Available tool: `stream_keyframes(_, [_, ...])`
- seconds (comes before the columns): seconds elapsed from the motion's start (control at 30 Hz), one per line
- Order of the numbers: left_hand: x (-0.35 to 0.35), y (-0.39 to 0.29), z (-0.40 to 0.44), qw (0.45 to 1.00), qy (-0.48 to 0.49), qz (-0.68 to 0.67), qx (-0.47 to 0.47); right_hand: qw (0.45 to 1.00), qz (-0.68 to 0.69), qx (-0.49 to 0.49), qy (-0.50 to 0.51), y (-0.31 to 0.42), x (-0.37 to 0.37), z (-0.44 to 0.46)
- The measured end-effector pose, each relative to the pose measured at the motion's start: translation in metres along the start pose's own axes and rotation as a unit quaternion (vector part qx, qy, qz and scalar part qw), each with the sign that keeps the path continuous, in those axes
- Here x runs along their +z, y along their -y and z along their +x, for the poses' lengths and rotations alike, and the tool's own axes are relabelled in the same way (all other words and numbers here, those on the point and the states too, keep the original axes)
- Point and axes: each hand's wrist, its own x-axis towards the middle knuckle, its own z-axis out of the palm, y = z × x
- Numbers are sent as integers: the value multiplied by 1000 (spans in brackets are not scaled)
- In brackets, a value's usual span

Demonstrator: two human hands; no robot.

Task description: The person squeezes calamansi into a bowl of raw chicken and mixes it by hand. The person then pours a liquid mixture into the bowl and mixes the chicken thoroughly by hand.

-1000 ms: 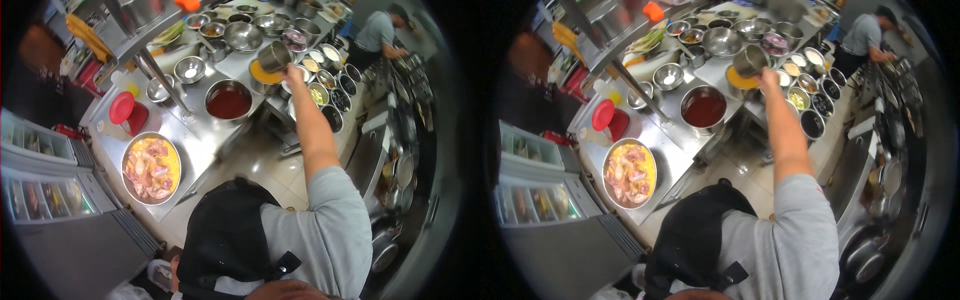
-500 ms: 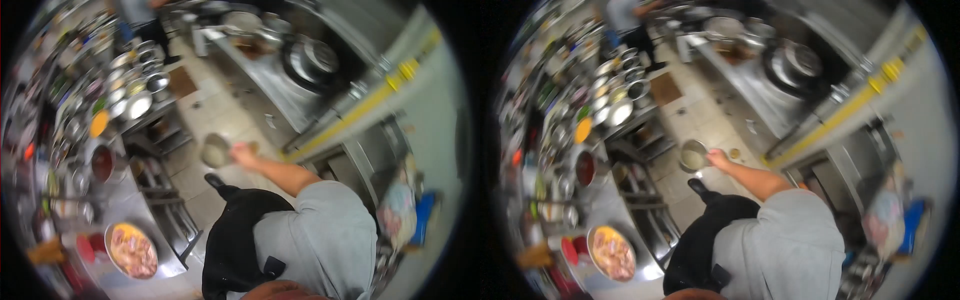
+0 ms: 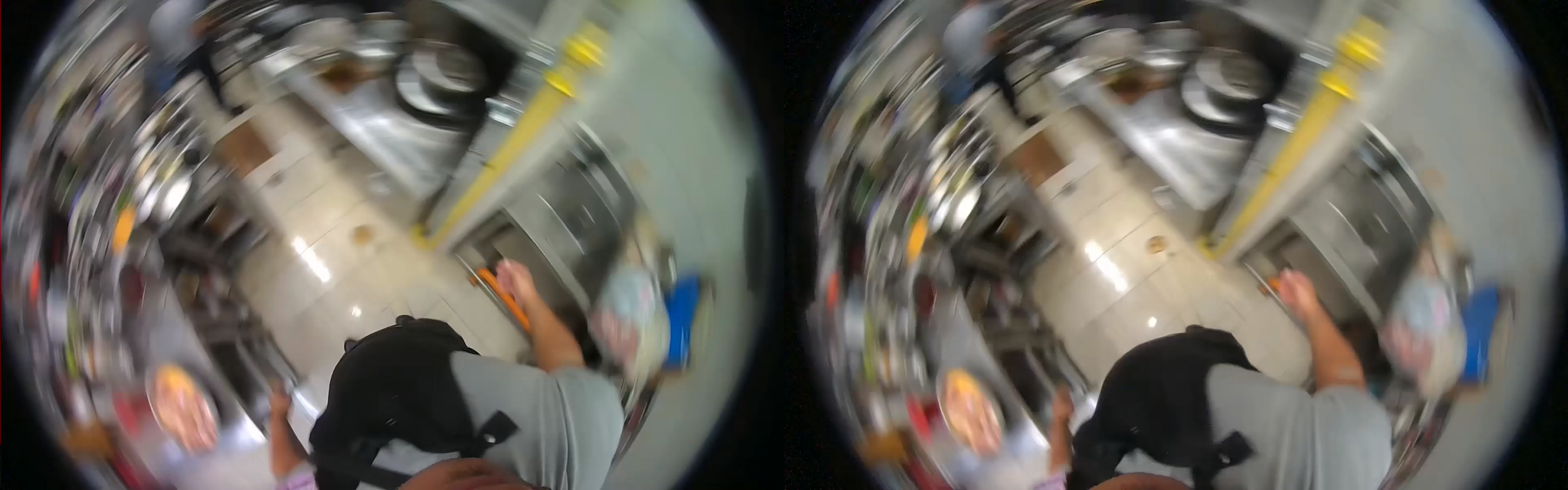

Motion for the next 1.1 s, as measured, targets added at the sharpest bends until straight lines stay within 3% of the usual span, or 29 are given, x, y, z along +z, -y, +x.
stream_keyframes(0.03, [18, 15, 19, 994, -91, -54, -34, 996, -3, -21, 85, -1, 28, 3])
stream_keyframes(0.07, [4, 3, 32, 990, -34, -80, -113, 991, -110, 8, 69, -21, 41, 32])
stream_keyframes(0.1, [-8, -14, 32, 993, -68, -31, -94, 988, -116, 19, 100, -23, 73, 36])
stream_keyframes(0.13, [-13, -22, 42, 989, -65, -45, -121, 977, -142, 30, 154, -33, 100, 59])
stream_keyframes(0.17, [-16, -38, 42, 980, -145, -57, -128, 966, -164, 42, 196, -41, 129, 79])
stream_keyframes(0.2, [-48, -73, 33, 974, -139, -123, -131, 942, -209, 56, 258, -44, 167, 93])
stream_keyframes(0.23, [-109, -147, 0, 951, -218, -186, -115, 925, -233, 32, 298, -51, 203, 99])
stream_keyframes(0.37, [-156, -206, -33, 930, -297, -187, -110, 815, -273, -43, 510, -45, 382, 76])
stream_keyframes(0.43, [-170, -208, -62, 870, -410, -249, -113, 749, -268, -83, 600, -20, 481, 1])
stream_keyframes(0.47, [-178, -199, -77, 832, -500, -211, -116, 717, -261, -95, 639, -11, 527, -42])
stream_keyframes(0.5, [-184, -184, -91, 824, -510, -212, -123, 678, -251, -123, 679, -8, 571, -82])
stream_keyframes(0.57, [-204, -139, -121, 689, -665, -154, -242, 598, -241, -196, 739, -2, 647, -176])
stream_keyframes(0.67, [-261, -91, -174, 600, -658, -206, -405, 487, -243, -315, 778, -13, 759, -302])
stream_keyframes(0.7, [-253, -41, -169, 573, -675, -210, -415, 480, -248, -335, 772, -40, 810, -325])
stream_keyframes(0.73, [-267, -25, -174, 570, -673, -216, -420, 481, -225, -305, 791, -67, 856, -348])
stream_keyframes(0.8, [-284, 12, -178, 562, -670, -230, -427, 461, -309, -324, 766, -92, 915, -405])
stream_keyframes(0.83, [-285, 35, -177, 582, -607, -284, -462, 453, -318, -324, 767, -111, 943, -415])
stream_keyframes(0.87, [-286, 52, -176, 599, -537, -335, -491, 436, -365, -250, 784, -138, 969, -417])
stream_keyframes(0.9, [-295, 61, -179, 594, -538, -341, -491, 417, -406, -178, 793, -147, 985, -429])
stream_keyframes(0.97, [-307, 72, -182, 623, -433, -386, -526, 431, -410, -141, 791, -168, 1007, -436])
stream_keyframes(1.0, [-304, 85, -176, 627, -404, -420, -517, 450, -454, -45, 768, -187, 1023, -431])
stream_keyframes(1.03, [-295, 95, -170, 625, -399, -428, -517, 467, -491, 52, 733, -202, 1036, -423])
stream_keyframes(1.1, [-282, 113, -157, 609, -450, -472, -451, 451, -540, 50, 709, -220, 1057, -409])
